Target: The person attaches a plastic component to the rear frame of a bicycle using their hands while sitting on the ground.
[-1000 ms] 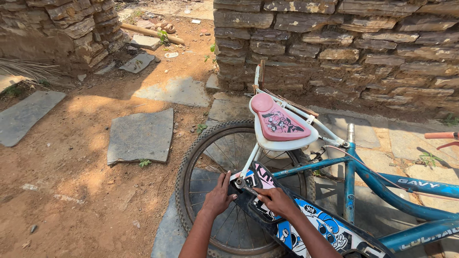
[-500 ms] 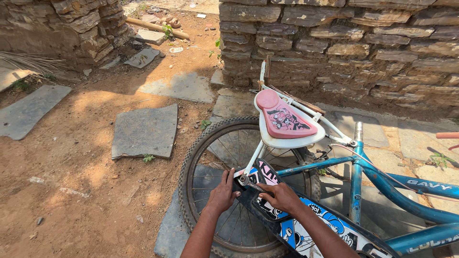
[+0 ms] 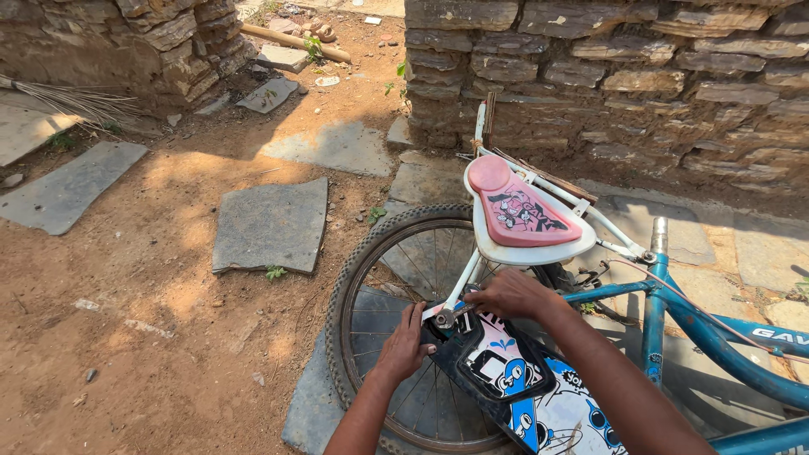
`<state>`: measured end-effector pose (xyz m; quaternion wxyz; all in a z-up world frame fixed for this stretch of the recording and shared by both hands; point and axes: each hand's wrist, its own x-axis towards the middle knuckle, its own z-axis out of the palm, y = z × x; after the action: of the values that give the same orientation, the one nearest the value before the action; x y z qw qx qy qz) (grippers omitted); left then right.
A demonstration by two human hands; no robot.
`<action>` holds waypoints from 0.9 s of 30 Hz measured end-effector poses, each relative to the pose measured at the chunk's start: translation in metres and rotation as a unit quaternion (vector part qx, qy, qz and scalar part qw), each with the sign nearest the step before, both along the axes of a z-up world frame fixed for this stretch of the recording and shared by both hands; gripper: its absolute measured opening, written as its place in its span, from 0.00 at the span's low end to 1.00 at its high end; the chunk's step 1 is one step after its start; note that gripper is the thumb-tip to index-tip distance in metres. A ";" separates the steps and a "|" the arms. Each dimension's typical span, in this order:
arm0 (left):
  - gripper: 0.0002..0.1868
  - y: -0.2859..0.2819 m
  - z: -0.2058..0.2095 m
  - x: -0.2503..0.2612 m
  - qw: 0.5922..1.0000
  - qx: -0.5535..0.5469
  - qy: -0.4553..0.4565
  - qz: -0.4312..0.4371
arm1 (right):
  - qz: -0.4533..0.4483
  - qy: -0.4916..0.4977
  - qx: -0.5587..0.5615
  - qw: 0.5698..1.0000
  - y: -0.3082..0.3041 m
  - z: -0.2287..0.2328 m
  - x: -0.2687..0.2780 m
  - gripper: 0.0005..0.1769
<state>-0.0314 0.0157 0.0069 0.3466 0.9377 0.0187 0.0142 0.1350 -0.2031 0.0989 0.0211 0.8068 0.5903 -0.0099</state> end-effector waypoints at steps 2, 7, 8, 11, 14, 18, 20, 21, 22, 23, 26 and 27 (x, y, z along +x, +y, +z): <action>0.52 0.001 -0.001 -0.001 1.000 0.007 0.002 -0.001 | 0.070 -0.058 -0.018 0.996 0.024 0.008 0.015 0.15; 0.52 0.003 -0.001 -0.002 1.000 0.004 0.002 0.003 | 0.163 -0.210 0.008 0.964 0.082 0.031 0.008 0.04; 0.52 0.004 0.000 -0.002 1.000 0.008 0.008 0.006 | 0.172 -0.217 0.020 0.961 0.090 0.036 0.000 0.03; 0.52 0.006 0.006 -0.004 1.000 0.004 0.003 0.010 | 0.157 -0.227 0.051 0.960 0.096 0.045 -0.023 0.04; 0.53 0.007 0.016 0.001 0.997 0.073 0.037 0.019 | 0.034 -0.231 0.072 0.970 0.069 0.043 -0.032 0.04; 0.45 0.007 0.021 0.009 0.993 0.077 -0.090 0.002 | -0.213 -0.105 0.141 0.961 0.006 0.023 -0.050 0.10; 0.34 0.004 0.020 0.013 0.983 0.040 -0.178 -0.017 | -0.332 0.048 0.222 0.915 -0.020 0.001 -0.070 0.12; 0.30 0.002 0.021 0.016 0.984 0.041 -0.172 -0.018 | -0.363 0.118 0.282 0.880 -0.025 -0.011 -0.079 0.12; 0.25 -0.002 0.021 0.019 0.985 0.042 -0.166 -0.019 | -0.422 0.258 0.316 0.810 -0.027 -0.022 -0.087 0.13; 0.21 -0.005 0.022 0.019 0.986 0.043 -0.158 -0.020 | -0.468 0.393 0.340 0.714 -0.028 -0.034 -0.095 0.15; 0.20 -0.014 0.028 0.024 0.969 0.093 -0.226 -0.041 | -0.446 0.384 0.437 0.680 -0.031 -0.054 -0.109 0.17; 0.19 -0.015 0.030 0.023 0.968 0.112 -0.221 -0.042 | -0.450 0.388 0.439 0.674 -0.031 -0.056 -0.110 0.17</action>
<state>-0.0088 0.0010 0.0366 0.2347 0.9441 -0.0995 0.2088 0.0254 -0.2342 0.0427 -0.5734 0.8149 0.0471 -0.0706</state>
